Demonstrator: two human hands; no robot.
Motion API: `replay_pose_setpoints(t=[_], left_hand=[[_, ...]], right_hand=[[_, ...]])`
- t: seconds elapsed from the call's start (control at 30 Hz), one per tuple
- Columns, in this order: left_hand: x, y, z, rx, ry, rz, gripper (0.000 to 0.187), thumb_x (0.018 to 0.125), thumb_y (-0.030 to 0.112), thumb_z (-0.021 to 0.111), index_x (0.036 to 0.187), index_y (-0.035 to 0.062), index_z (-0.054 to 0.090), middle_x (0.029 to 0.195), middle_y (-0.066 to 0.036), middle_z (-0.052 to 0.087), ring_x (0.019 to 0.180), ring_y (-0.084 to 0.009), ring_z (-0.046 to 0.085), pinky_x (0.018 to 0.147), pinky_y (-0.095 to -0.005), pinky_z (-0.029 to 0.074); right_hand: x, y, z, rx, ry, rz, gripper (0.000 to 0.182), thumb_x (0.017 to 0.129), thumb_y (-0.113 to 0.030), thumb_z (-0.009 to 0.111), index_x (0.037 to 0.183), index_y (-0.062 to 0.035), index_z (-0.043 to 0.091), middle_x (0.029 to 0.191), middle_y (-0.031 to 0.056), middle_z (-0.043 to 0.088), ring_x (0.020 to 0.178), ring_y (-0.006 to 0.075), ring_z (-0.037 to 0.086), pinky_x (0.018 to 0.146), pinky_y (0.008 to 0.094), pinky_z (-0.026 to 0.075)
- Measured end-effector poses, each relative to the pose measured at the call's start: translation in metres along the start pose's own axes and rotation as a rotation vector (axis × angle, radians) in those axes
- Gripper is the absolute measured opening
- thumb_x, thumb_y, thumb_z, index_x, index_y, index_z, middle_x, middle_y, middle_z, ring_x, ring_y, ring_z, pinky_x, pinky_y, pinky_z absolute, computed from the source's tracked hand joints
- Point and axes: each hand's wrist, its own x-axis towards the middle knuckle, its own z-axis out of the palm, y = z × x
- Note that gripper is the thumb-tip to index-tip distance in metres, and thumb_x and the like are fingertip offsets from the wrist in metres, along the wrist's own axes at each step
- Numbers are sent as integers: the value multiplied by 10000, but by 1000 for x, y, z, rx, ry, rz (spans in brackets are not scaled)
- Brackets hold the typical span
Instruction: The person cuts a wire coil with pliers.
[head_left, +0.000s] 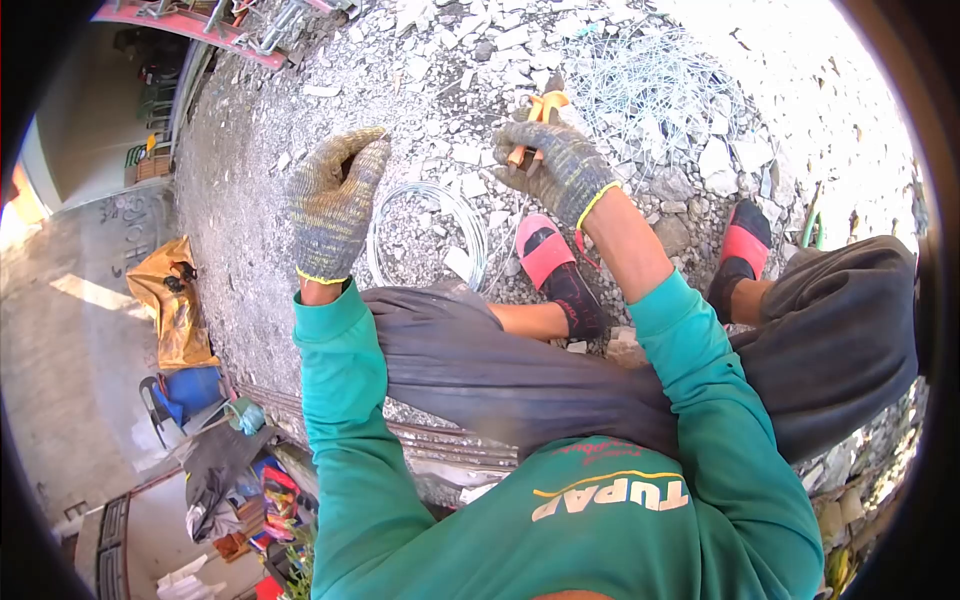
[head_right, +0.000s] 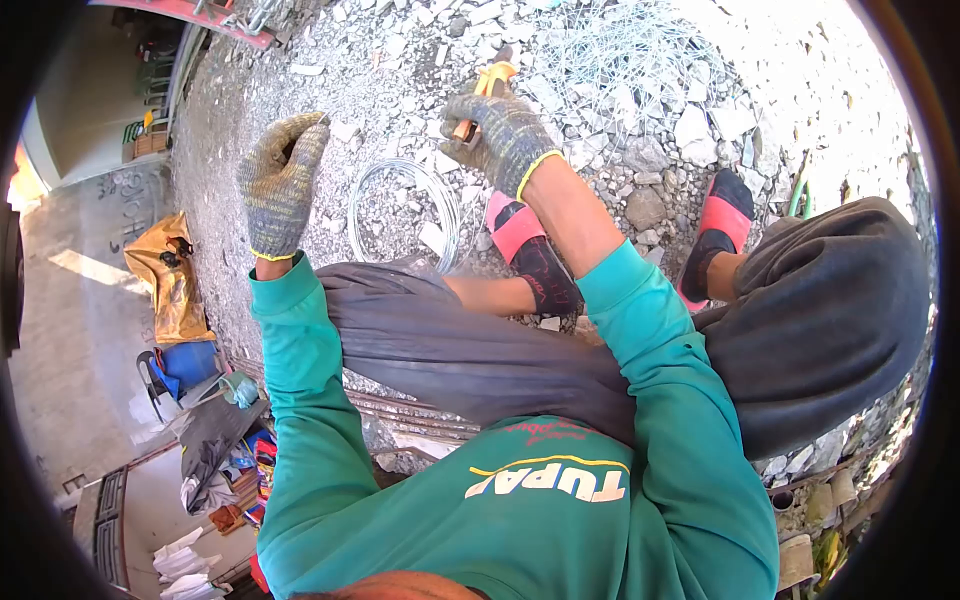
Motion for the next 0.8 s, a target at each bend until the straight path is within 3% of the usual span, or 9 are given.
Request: replay_pose_setpoints(t=[0.13, 0.23, 0.27, 0.37, 0.43, 0.5, 0.6, 0.7, 0.8], left_hand=[[6, 3, -2, 43, 21, -4, 193, 911, 77, 689, 1089, 2, 690, 947, -37, 692, 850, -81, 610, 738, -237, 504], [9, 0, 0, 58, 5, 45, 194, 913, 92, 688, 1084, -1, 690, 920, -28, 685, 822, -73, 595, 723, -235, 498], [9, 0, 0, 63, 9, 43, 194, 913, 92, 688, 1084, -1, 690, 920, -28, 685, 822, -73, 595, 723, -235, 498], [6, 5, 1, 82, 7, 110, 203, 912, 113, 693, 1083, 3, 691, 897, -18, 677, 760, -58, 577, 666, -222, 487], [4, 11, 1, 26, -26, -42, 180, 900, 81, 701, 1060, -1, 693, 934, -55, 701, 831, -77, 613, 745, -246, 516], [3, 12, 1, 14, -13, -57, 187, 899, 83, 703, 1065, -3, 690, 941, -55, 701, 836, -78, 616, 748, -248, 518], [2, 11, -1, 3, -27, -64, 206, 898, 82, 704, 1081, -9, 683, 954, -60, 702, 844, -82, 621, 745, -246, 522], [0, 9, -1, 39, -60, -82, 224, 897, 80, 705, 1099, -13, 675, 968, -71, 700, 849, -88, 624, 741, -245, 525], [0, 6, 2, 4, -36, -53, 224, 899, 152, 718, 1068, 7, 700, 809, -8, 660, 645, -47, 552, 558, -209, 463]], right_hand=[[-18, 16, 18, -485, -149, -49, 147, 904, -158, 646, 995, -60, 585, 846, 37, 624, 728, 177, 642, 623, 350, 564], [-38, 28, 31, -1385, -165, -829, 412, 907, -200, 648, 1264, -12, 561, 976, 208, 673, 797, 357, 668, 716, 426, 539], [-43, 26, 34, -1460, -187, -750, 488, 900, -217, 650, 1315, 11, 532, 988, 261, 659, 850, 419, 654, 737, 457, 519], [-51, 27, 40, -1322, -201, -712, 483, 901, -209, 647, 1313, 15, 533, 946, 263, 669, 851, 407, 664, 712, 460, 514], [-56, 27, 44, -1316, -188, -741, 489, 903, -205, 643, 1325, 11, 525, 911, 264, 667, 835, 409, 664, 713, 461, 514], [-58, 26, 46, -1264, -214, -709, 258, 877, -89, 580, 1120, -49, 506, 926, 235, 622, 852, 438, 626, 711, 519, 494], [-57, 28, 44, -1257, -218, -794, 462, 891, -151, 635, 1301, 36, 528, 915, 262, 665, 830, 420, 657, 710, 464, 512], [-45, 36, 41, -1305, -198, -910, 424, 881, -130, 635, 1255, 48, 544, 920, 254, 665, 845, 424, 653, 717, 456, 512], [-43, 38, 40, -1339, -150, -931, 382, 884, -174, 643, 1199, 31, 573, 909, 241, 663, 853, 415, 651, 725, 452, 512]])
